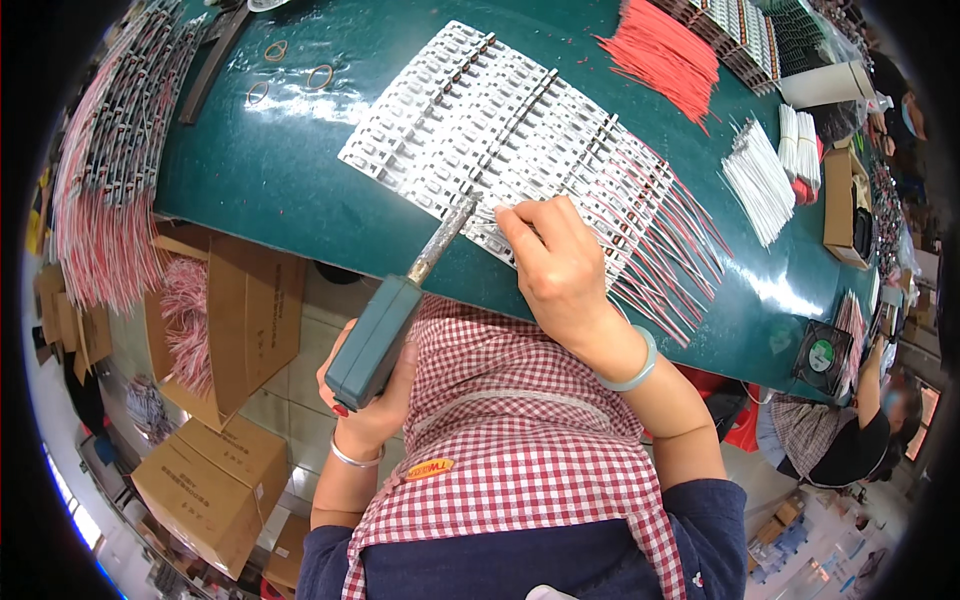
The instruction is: The person uses a soldering iron to attach red and white wires to a white plastic grid fixture. They repeatedly pick up individual wires, place them into slots on the grid, and apply heat with the soldering iron to secure them. The process is performed one wire at a time in a repetitive sequence.
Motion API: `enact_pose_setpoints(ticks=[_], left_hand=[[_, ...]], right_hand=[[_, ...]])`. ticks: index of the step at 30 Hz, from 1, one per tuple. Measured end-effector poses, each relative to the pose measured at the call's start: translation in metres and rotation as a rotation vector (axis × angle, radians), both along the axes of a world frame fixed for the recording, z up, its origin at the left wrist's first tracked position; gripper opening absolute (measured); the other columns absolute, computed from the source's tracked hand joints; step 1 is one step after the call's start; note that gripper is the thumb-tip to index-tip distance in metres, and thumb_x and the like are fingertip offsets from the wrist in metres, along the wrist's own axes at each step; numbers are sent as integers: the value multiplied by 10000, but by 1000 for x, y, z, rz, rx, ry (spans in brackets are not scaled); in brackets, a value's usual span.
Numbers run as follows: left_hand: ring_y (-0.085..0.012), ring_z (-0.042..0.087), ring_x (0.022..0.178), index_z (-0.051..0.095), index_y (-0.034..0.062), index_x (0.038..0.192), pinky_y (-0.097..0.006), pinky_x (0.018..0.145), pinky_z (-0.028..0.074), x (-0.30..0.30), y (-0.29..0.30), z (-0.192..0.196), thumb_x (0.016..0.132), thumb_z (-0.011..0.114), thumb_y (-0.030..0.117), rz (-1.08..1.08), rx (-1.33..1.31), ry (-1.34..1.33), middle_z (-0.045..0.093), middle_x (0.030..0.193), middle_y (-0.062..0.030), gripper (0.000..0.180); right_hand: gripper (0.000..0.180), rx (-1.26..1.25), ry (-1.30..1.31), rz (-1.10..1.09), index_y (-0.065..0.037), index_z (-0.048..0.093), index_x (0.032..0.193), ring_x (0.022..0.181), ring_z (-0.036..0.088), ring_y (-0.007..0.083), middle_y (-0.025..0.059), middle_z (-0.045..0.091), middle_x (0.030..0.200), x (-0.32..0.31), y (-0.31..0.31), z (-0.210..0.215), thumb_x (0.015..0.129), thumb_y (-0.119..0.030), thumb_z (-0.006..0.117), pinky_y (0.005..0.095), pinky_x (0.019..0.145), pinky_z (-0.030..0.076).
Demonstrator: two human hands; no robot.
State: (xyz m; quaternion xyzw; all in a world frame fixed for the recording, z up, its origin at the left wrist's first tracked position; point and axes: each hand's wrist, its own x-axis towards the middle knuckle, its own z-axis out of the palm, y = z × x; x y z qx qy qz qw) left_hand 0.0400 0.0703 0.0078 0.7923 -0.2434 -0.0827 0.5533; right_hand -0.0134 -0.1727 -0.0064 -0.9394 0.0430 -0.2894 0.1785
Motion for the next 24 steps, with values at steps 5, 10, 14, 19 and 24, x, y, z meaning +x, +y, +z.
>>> enact_pose_setpoints(ticks=[5,10,14,19,24], left_hand=[[-262,720,839,709,-77,1019,-314,725,565,1,0,2,767,770,-52,-26,21,-24,719,982,-171,261],[-260,712,836,704,-71,1012,-314,730,560,3,1,2,768,770,-56,-64,27,-30,717,976,-165,254],[-248,700,812,698,-65,998,-308,721,554,3,0,4,767,771,-59,-61,45,-6,713,963,-159,242],[-232,685,762,698,-65,986,-304,679,546,5,0,5,762,774,-52,-85,86,-70,705,927,-142,237],[-232,688,732,702,-66,995,-302,661,547,3,7,-2,764,781,-30,-48,60,-74,699,908,-144,247]], right_hand=[[347,-7,1,9,68,692,1039,806,581,260,118,608,919,0,1,-1,696,28,661,345,632,516],[325,-14,1,9,66,692,1032,810,580,261,118,606,923,1,1,-1,711,28,660,343,633,514],[312,-14,2,8,64,693,1026,813,580,259,113,605,921,1,1,-2,718,26,659,342,631,514],[301,-35,-3,-8,61,695,1012,807,579,252,106,603,916,2,2,-2,715,22,660,336,628,514],[303,-50,-6,-13,59,696,995,800,579,246,104,604,910,2,1,-2,698,18,663,329,628,513]])
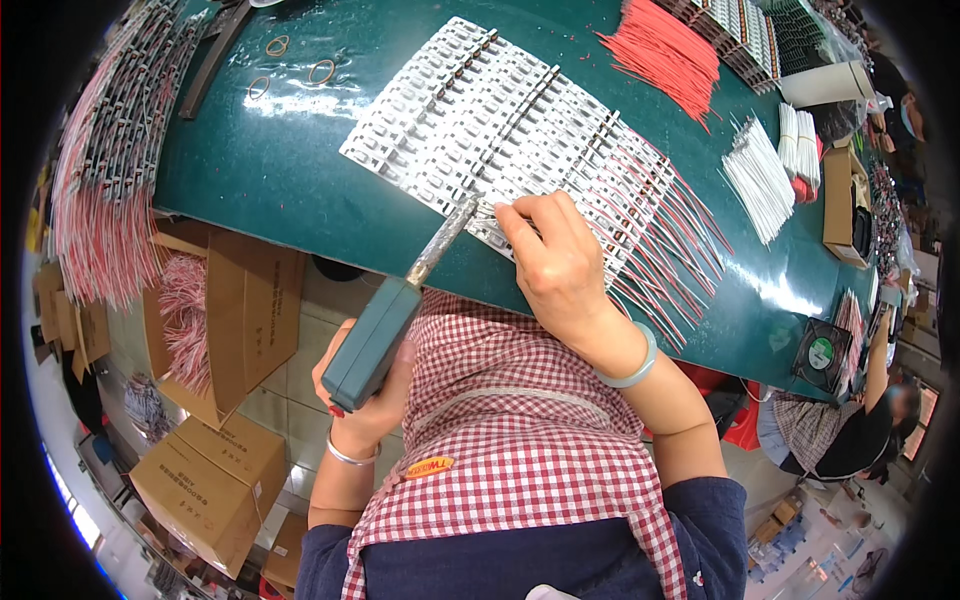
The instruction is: The person uses a soldering iron to attach red and white wires to a white plastic grid fixture. They repeatedly pick up individual wires, place them into slots on the grid, and apply heat with the soldering iron to secure them. The process is performed one wire at a time in a repetitive sequence.
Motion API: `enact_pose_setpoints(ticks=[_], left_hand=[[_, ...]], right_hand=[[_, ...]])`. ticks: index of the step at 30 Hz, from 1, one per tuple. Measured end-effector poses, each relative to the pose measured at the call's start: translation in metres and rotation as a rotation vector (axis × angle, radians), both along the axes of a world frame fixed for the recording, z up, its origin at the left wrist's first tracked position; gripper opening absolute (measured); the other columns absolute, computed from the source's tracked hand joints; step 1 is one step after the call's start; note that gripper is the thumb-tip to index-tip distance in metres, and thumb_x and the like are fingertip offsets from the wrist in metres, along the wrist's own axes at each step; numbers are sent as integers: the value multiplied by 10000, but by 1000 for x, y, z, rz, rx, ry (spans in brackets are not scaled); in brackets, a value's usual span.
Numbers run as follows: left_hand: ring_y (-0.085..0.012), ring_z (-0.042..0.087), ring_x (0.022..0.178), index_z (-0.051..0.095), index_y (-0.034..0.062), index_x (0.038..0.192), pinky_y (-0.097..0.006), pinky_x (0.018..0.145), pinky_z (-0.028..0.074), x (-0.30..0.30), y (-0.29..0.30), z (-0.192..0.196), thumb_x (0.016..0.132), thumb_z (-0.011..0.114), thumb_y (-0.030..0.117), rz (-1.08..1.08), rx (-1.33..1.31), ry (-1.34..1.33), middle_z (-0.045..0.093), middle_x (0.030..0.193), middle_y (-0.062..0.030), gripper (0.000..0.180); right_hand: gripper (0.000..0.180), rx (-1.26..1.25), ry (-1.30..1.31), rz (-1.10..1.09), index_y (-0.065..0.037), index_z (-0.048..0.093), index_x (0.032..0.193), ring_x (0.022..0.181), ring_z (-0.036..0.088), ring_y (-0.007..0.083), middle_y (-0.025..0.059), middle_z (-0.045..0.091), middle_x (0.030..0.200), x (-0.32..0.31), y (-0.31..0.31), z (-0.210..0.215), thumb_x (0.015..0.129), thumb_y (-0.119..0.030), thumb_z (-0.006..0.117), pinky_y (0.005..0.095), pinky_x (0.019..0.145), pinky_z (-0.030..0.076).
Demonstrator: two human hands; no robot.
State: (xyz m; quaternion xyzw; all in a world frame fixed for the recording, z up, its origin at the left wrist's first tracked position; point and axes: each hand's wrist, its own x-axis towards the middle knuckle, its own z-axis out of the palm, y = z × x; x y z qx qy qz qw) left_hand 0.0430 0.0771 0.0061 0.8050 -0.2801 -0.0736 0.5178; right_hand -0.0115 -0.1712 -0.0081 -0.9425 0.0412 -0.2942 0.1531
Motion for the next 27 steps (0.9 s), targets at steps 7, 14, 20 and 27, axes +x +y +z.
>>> enact_pose_setpoints(ticks=[7,14,20,27], left_hand=[[-262,732,820,700,-81,1070,-316,725,574,-10,13,-7,803,790,16,91,-43,149,726,992,-189,298],[-265,732,846,699,-83,1079,-319,752,575,-13,17,-9,804,792,17,102,-39,169,729,1011,-190,307],[-263,721,840,701,-83,1045,-318,749,572,-15,17,-9,781,792,-15,103,-39,175,722,992,-180,288],[-265,715,827,699,-75,1025,-316,731,567,-8,11,-2,767,783,-41,-3,5,14,716,980,-171,273]], right_hand=[[304,3,5,-3,56,695,995,805,582,248,104,607,915,0,0,0,695,17,662,331,633,514],[326,52,-14,18,50,689,1030,820,588,257,103,616,934,-4,6,0,709,2,669,355,664,512],[298,98,-30,-2,15,715,1008,766,606,254,100,639,888,-3,10,1,721,97,707,352,632,508],[317,62,-5,18,53,695,1033,823,587,257,106,611,933,-5,9,-2,720,14,672,349,662,505]])
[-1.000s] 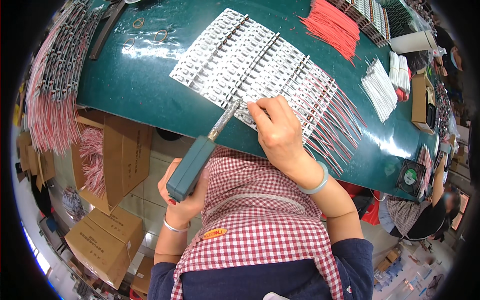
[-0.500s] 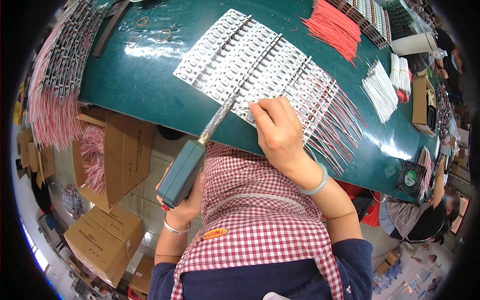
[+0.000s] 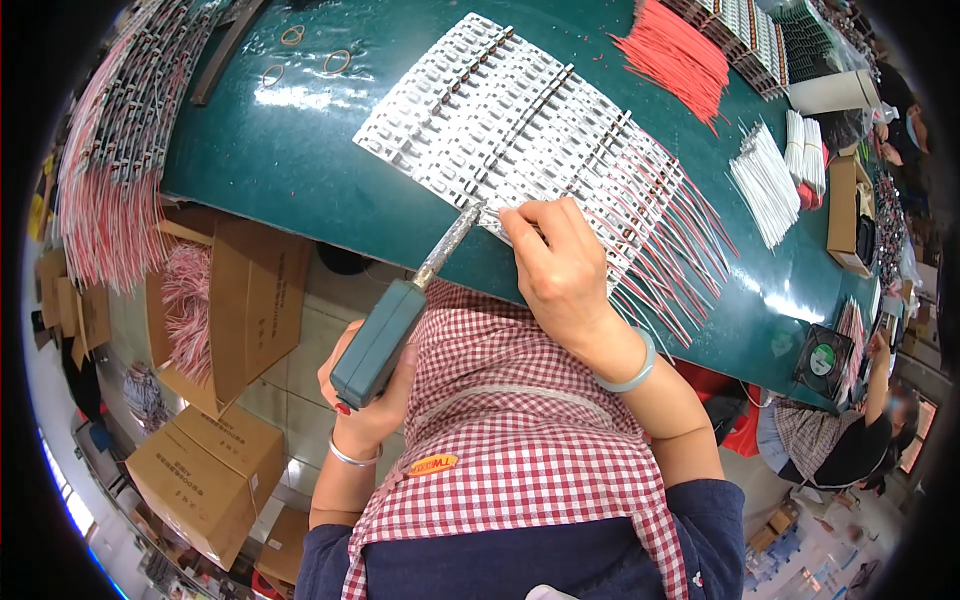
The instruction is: The person uses a soldering iron to attach red and white wires to a white plastic grid fixture. They repeatedly pick up individual wires, place them into slots on the grid, and apply heat with the soldering iron to secure them. The process is performed one wire at a time in a repetitive sequence.
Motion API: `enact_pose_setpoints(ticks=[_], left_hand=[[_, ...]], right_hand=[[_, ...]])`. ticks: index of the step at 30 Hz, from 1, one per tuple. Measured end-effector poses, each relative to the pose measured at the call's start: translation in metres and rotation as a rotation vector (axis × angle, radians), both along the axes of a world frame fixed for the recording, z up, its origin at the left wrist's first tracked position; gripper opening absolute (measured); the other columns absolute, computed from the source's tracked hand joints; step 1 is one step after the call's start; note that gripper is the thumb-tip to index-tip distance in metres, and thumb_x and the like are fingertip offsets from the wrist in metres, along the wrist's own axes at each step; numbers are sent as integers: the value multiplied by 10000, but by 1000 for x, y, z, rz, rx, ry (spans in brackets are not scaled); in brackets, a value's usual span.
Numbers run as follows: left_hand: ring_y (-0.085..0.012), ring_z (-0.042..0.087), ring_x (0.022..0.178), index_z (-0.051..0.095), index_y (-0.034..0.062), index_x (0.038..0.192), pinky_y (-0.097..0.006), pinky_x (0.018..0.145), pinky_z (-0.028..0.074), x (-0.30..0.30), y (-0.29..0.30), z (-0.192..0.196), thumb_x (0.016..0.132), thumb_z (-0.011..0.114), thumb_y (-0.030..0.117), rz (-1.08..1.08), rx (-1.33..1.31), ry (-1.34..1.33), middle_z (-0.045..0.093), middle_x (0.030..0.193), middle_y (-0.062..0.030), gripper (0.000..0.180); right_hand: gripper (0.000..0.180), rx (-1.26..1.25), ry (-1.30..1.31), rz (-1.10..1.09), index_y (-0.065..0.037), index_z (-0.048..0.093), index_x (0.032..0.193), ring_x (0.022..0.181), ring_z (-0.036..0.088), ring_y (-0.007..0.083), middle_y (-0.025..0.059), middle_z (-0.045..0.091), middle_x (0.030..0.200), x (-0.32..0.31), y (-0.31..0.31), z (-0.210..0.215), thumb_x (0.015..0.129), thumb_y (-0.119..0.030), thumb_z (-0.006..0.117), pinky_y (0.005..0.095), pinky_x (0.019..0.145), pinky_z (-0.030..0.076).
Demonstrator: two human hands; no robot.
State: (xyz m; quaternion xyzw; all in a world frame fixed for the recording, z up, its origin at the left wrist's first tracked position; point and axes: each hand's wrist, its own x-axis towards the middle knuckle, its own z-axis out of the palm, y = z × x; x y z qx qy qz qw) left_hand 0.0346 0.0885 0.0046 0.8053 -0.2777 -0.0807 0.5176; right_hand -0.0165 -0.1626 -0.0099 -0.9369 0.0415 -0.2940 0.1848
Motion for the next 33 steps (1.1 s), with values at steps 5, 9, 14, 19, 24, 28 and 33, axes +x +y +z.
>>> enact_pose_setpoints(ticks=[5,9,14,19,24,28,33], left_hand=[[-252,709,803,697,-64,1008,-309,712,561,1,-3,3,768,779,-38,-19,21,-12,713,971,-165,255],[-248,700,771,697,-57,997,-306,689,555,2,-2,1,762,779,-36,-15,27,-8,705,948,-158,250],[-244,678,730,701,-52,981,-306,658,543,3,-1,-1,759,779,-28,-18,32,-28,688,914,-152,237],[-254,679,732,699,-66,1000,-310,663,544,-3,15,-10,761,775,-29,39,-10,68,687,917,-168,254],[-278,714,797,697,-86,1041,-322,709,563,-9,19,-14,774,776,-17,101,-41,128,714,968,-193,286],[-282,720,817,696,-92,1048,-326,722,567,-11,19,-13,780,781,-7,119,-40,156,721,971,-193,293],[-273,714,814,695,-94,1043,-321,723,564,-11,22,-15,782,779,-15,100,-39,118,718,962,-187,285]], right_hand=[[303,17,-3,-34,17,714,1007,774,607,258,103,634,889,2,3,2,718,107,703,358,640,512],[295,14,2,-36,18,714,1004,774,607,261,104,633,886,2,3,3,721,103,702,360,645,513],[297,8,-1,-38,19,710,1008,773,605,263,105,631,887,2,3,2,724,103,698,361,646,511],[294,5,15,-37,18,707,1012,778,601,265,106,628,896,2,3,2,730,102,695,362,649,509],[282,3,16,-43,13,706,1009,777,594,263,105,625,904,1,4,3,738,91,703,367,652,504],[280,-6,-22,-53,11,711,1013,789,586,252,94,623,907,1,5,0,736,45,699,363,655,492],[298,-18,7,-28,12,713,1039,821,584,241,83,619,917,-5,10,1,748,-33,667,351,674,474]])
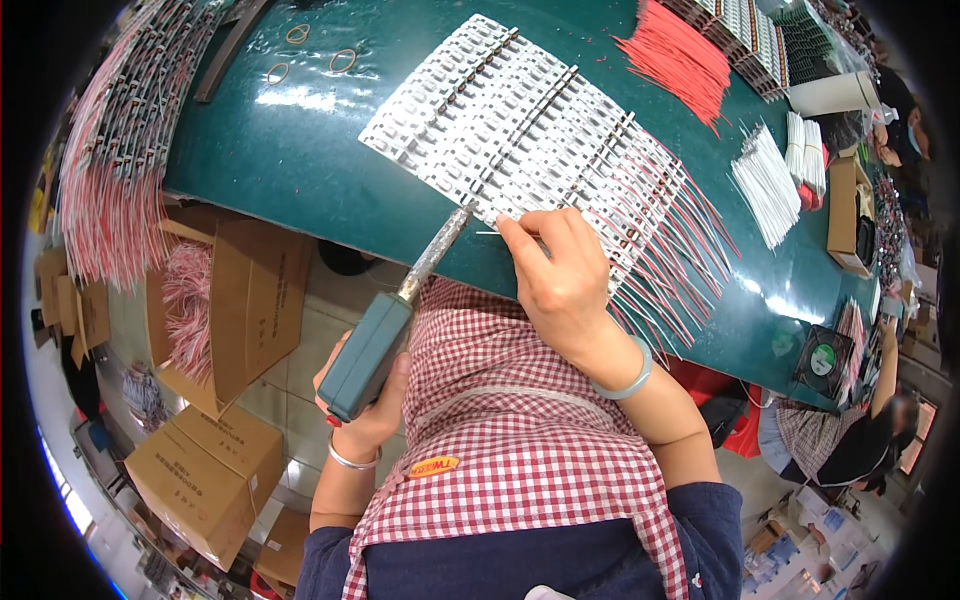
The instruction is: The person uses a soldering iron to attach red and white wires to a white plastic grid fixture. They repeatedly pick up individual wires, place them into slots on the grid, and apply heat with the soldering iron to secure them. The process is performed one wire at a time in a repetitive sequence.
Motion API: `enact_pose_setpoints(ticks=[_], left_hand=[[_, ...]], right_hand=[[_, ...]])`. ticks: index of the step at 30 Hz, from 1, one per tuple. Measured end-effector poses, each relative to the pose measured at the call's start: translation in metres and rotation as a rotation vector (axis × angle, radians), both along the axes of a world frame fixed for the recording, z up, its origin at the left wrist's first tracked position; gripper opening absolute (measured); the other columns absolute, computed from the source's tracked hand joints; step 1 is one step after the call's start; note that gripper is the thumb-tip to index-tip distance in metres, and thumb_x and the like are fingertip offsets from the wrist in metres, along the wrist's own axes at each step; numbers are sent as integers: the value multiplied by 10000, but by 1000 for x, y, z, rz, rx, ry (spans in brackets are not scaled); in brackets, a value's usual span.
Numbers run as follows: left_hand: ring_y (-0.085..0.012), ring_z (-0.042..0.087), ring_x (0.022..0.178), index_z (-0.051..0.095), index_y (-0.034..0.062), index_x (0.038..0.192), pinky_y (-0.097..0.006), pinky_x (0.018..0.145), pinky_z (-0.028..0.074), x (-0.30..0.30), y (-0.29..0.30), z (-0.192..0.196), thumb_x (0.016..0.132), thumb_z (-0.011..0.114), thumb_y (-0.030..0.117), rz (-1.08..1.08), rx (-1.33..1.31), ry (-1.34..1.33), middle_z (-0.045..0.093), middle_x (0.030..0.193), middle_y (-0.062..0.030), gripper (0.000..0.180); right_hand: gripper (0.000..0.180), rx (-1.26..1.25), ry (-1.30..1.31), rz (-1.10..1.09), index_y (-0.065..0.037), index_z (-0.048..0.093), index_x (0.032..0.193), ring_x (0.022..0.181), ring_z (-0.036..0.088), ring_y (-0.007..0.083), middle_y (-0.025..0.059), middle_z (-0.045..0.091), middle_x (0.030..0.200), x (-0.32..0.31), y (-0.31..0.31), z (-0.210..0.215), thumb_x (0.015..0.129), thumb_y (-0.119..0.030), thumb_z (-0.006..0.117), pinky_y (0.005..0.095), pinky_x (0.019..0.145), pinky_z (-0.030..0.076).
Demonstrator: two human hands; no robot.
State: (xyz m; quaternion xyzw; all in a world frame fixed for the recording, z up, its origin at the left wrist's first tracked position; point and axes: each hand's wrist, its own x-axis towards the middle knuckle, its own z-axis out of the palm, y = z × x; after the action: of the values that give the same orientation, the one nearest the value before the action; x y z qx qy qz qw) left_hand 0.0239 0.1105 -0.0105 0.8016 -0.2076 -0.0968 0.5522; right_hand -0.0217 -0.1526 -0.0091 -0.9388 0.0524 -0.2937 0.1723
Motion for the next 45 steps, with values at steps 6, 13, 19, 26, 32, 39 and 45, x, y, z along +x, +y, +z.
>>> enact_pose_setpoints(ticks=[6,13,19,26,32,39,45], left_hand=[[-272,712,826,698,-85,1026,-324,734,565,3,-3,4,765,775,-50,-56,20,-55,714,971,-176,275],[-271,709,823,702,-70,1001,-329,731,563,6,-8,9,752,775,-62,-108,37,-114,714,965,-157,260],[-264,700,790,698,-65,983,-321,709,556,6,-7,7,748,769,-60,-122,74,-121,710,949,-152,246],[-231,691,767,705,-55,1025,-312,702,548,-2,5,-1,803,773,-9,-17,24,-7,710,941,-142,237],[-131,603,676,647,-49,1192,-258,571,478,-6,11,-5,870,745,-23,18,-99,64,668,953,-91,337],[-97,544,590,620,-45,1234,-242,506,448,-3,-12,7,865,717,-53,116,-226,176,685,1080,-114,382],[-102,550,591,619,-46,1219,-238,487,441,1,-20,12,877,691,-61,164,-227,190,682,1143,-138,350]], right_hand=[[295,1,14,0,20,713,1035,805,569,245,84,605,906,0,3,-2,749,-32,665,354,666,467],[265,9,33,-15,4,725,1006,778,578,245,80,605,872,2,4,3,742,32,710,356,646,483],[276,-14,32,5,31,713,1005,799,561,248,87,584,884,2,3,0,739,-22,663,353,655,471],[279,-17,29,9,35,711,998,798,559,246,89,582,886,3,4,0,729,-20,661,352,656,472],[273,-9,42,5,33,704,982,795,561,247,89,583,888,2,6,2,721,-28,655,355,662,476],[252,69,-46,-13,-3,708,968,811,590,259,90,603,891,-2,-15,26,720,-16,664,369,675,498],[104,-151,-129,-225,-41,749,901,817,626,270,81,640,853,19,-130,43,815,-25,691,372,710,526]])
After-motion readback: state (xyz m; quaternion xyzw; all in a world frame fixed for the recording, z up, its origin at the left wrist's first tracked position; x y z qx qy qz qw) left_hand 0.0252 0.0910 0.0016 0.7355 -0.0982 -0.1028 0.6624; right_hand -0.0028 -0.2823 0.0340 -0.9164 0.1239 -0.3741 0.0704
